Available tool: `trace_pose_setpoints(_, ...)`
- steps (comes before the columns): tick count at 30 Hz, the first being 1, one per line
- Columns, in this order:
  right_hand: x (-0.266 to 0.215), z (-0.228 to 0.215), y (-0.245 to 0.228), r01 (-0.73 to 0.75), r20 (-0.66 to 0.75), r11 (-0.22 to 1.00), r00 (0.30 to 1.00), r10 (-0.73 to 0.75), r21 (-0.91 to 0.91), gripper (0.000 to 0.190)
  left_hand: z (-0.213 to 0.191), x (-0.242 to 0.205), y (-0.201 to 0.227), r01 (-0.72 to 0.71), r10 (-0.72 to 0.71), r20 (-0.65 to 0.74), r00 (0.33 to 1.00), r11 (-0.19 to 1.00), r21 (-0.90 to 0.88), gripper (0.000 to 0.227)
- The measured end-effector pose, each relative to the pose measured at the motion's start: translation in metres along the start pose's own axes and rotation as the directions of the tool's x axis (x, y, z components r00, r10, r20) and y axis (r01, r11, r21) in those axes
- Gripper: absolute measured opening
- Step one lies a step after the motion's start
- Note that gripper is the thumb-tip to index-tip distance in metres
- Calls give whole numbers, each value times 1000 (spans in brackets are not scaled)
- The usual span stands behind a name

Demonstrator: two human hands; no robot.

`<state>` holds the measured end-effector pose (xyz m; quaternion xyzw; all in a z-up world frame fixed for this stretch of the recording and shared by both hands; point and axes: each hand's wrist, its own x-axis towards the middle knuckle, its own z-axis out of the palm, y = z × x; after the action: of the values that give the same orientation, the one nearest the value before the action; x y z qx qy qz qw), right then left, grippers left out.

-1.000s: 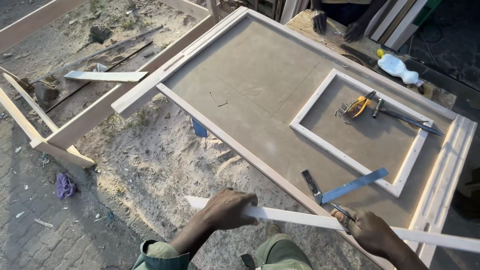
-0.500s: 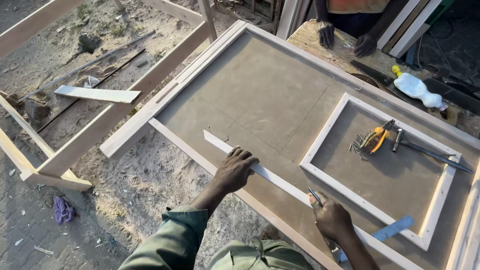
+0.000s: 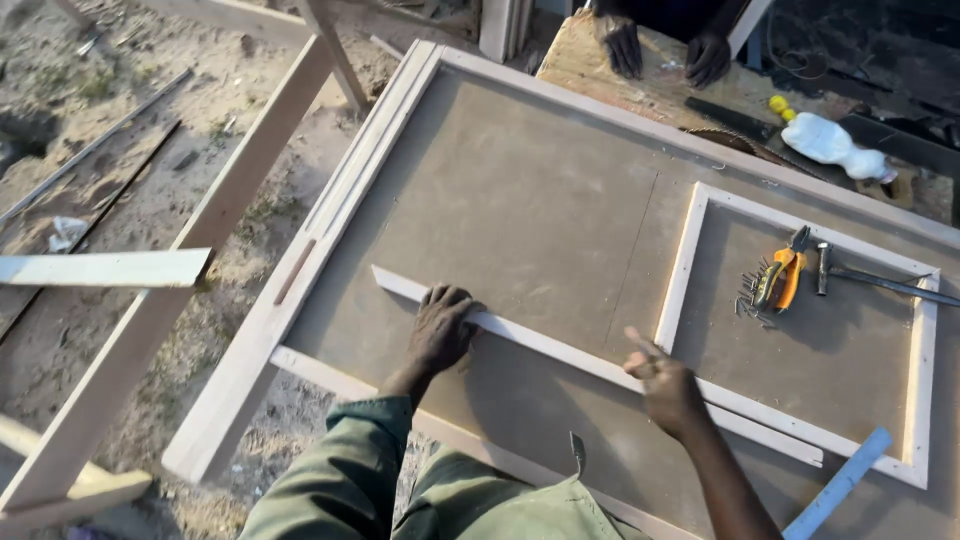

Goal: Measuring, marking, sawing, and gluing wood strips to assemble a frame

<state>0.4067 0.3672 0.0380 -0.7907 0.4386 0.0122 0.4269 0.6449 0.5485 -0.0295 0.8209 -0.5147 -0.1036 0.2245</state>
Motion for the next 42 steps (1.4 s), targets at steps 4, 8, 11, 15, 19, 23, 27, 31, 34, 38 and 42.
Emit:
trace_pose_setpoints(4,46,-73,69,347,-550,843,832,-74,411,42,1,-5,-20,-156,144,-176,974,986,-58,28)
trace_pose_setpoints(8,39,-113,117,96,-723,928,656,214,361,25,-7,11,-28,-219,198,-193,961,971,-92,26)
trace_pose_setpoints(11,2,-49,50,15,-647,907,706,289,421,20,-7,14,-29,-212,186,-215,959,972,-104,25)
trace_pose_setpoints(15,-20,52,61,-225,-411,802,764,498,553,35,-18,8,-27,-193,168,-223,960,977,-95,23)
trace_pose_setpoints(19,-20,85,53,-378,-226,635,714,663,674,33,-14,14,-31,-187,163,-216,963,978,-94,25)
trace_pose_setpoints(23,-4,81,63,-423,-187,572,666,722,702,42,-18,15,-32,-172,136,-200,970,970,-172,24)
trace_pose_setpoints(27,12,76,52,-443,-222,564,615,757,697,36,-18,17,-34,-161,126,-177,976,967,-197,21)
trace_pose_setpoints(31,18,83,85,-380,-241,538,601,762,753,37,-12,20,-37,-177,148,-122,981,945,-276,27)
trace_pose_setpoints(34,10,74,74,-371,-228,519,600,767,770,37,9,18,-36,-64,70,25,997,982,-176,32)
trace_pose_setpoints(38,14,72,44,-353,-190,490,624,758,797,39,14,18,-41,-28,28,-9,1000,997,-77,34)
trace_pose_setpoints(42,14,75,45,-353,-188,492,629,755,795,40,14,15,-42,5,-5,-7,1000,996,-88,34)
